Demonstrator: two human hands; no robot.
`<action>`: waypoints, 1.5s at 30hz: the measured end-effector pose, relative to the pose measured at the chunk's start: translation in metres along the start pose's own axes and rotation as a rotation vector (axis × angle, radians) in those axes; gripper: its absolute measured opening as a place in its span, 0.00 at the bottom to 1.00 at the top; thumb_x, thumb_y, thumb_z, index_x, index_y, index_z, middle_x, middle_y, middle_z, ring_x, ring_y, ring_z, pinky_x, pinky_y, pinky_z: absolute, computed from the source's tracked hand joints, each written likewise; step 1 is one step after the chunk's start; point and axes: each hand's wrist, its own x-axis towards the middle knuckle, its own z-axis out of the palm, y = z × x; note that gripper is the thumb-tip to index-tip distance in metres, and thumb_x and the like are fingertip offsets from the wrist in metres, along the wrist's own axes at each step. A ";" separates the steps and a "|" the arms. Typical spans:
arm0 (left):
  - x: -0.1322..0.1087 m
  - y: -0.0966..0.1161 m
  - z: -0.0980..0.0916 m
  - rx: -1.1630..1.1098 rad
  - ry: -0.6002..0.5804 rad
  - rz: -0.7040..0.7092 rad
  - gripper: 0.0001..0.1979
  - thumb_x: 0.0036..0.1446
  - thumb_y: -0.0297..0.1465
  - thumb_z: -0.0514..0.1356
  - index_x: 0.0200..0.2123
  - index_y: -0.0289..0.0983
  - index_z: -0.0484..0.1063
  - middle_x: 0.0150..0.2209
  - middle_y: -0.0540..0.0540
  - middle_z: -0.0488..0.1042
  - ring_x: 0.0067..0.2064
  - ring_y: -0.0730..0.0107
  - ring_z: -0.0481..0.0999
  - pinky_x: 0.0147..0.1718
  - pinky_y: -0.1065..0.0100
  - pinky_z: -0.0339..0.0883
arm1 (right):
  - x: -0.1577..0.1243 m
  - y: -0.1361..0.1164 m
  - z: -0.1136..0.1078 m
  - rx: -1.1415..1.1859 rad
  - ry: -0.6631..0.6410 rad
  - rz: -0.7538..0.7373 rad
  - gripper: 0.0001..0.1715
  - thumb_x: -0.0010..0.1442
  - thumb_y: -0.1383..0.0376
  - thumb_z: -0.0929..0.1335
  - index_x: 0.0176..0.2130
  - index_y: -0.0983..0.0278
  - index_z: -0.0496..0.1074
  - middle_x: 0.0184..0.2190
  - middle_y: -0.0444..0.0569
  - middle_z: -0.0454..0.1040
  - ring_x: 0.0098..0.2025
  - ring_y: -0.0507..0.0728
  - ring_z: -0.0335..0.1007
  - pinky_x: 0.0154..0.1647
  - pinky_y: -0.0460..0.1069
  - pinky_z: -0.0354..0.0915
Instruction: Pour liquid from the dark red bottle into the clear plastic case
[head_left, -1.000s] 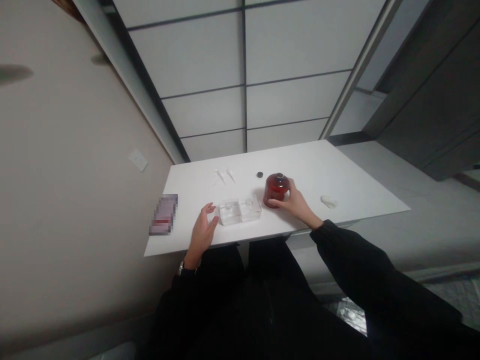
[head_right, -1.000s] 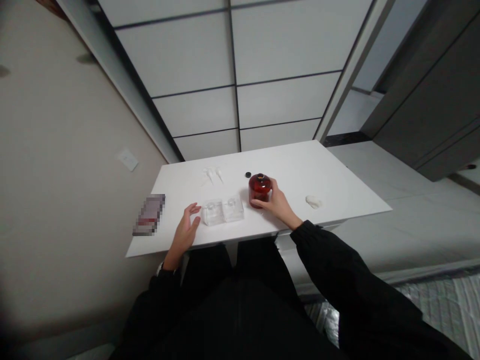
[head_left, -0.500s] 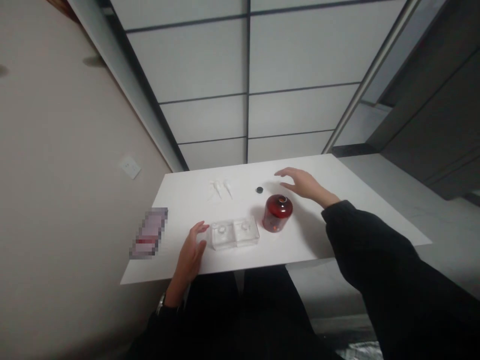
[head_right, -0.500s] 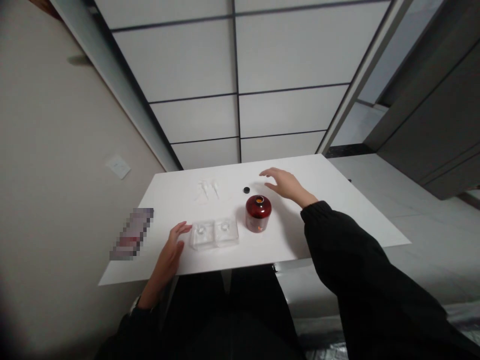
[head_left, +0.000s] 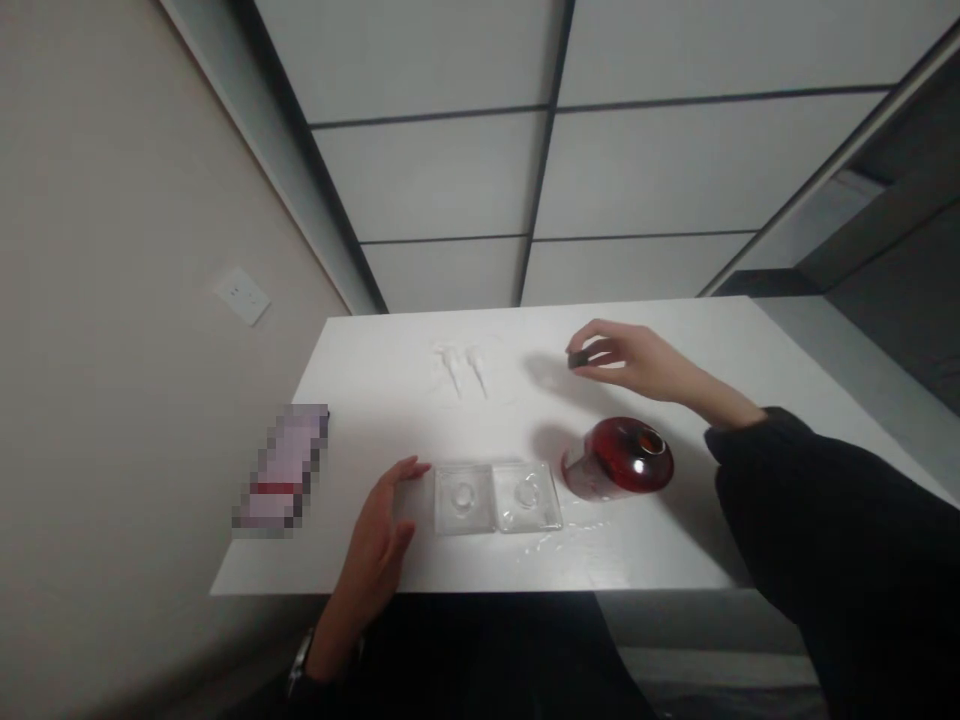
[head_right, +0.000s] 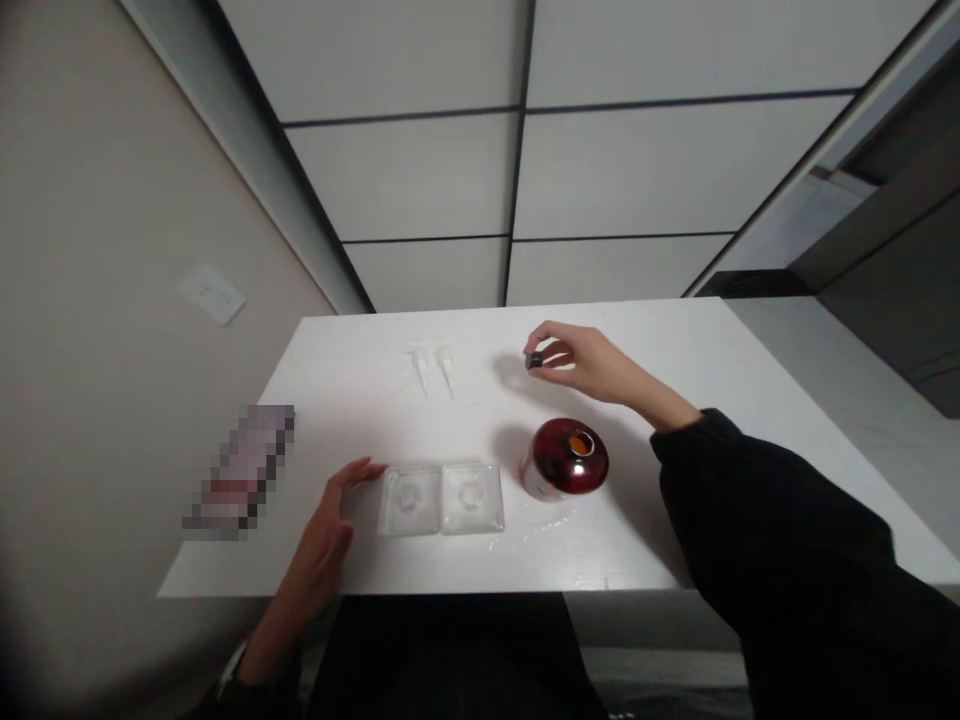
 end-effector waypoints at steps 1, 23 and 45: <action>0.000 0.000 0.000 0.000 -0.004 -0.004 0.38 0.67 0.62 0.50 0.69 0.46 0.62 0.63 0.36 0.75 0.66 0.43 0.73 0.70 0.39 0.59 | -0.015 -0.011 -0.001 0.084 0.112 -0.010 0.21 0.60 0.49 0.77 0.46 0.57 0.76 0.45 0.50 0.82 0.43 0.61 0.83 0.47 0.59 0.80; 0.002 -0.014 -0.002 0.174 -0.002 0.065 0.35 0.67 0.61 0.47 0.70 0.53 0.61 0.61 0.40 0.77 0.61 0.40 0.77 0.60 0.37 0.71 | -0.120 -0.053 0.062 0.150 0.573 -0.217 0.14 0.63 0.66 0.77 0.48 0.50 0.82 0.45 0.47 0.83 0.48 0.60 0.81 0.58 0.63 0.78; -0.004 -0.009 -0.004 0.208 -0.038 0.036 0.37 0.69 0.61 0.46 0.72 0.48 0.59 0.64 0.42 0.75 0.65 0.47 0.74 0.66 0.49 0.64 | -0.116 -0.058 0.056 0.118 0.504 -0.197 0.21 0.65 0.59 0.76 0.57 0.54 0.78 0.47 0.51 0.81 0.50 0.61 0.79 0.50 0.57 0.78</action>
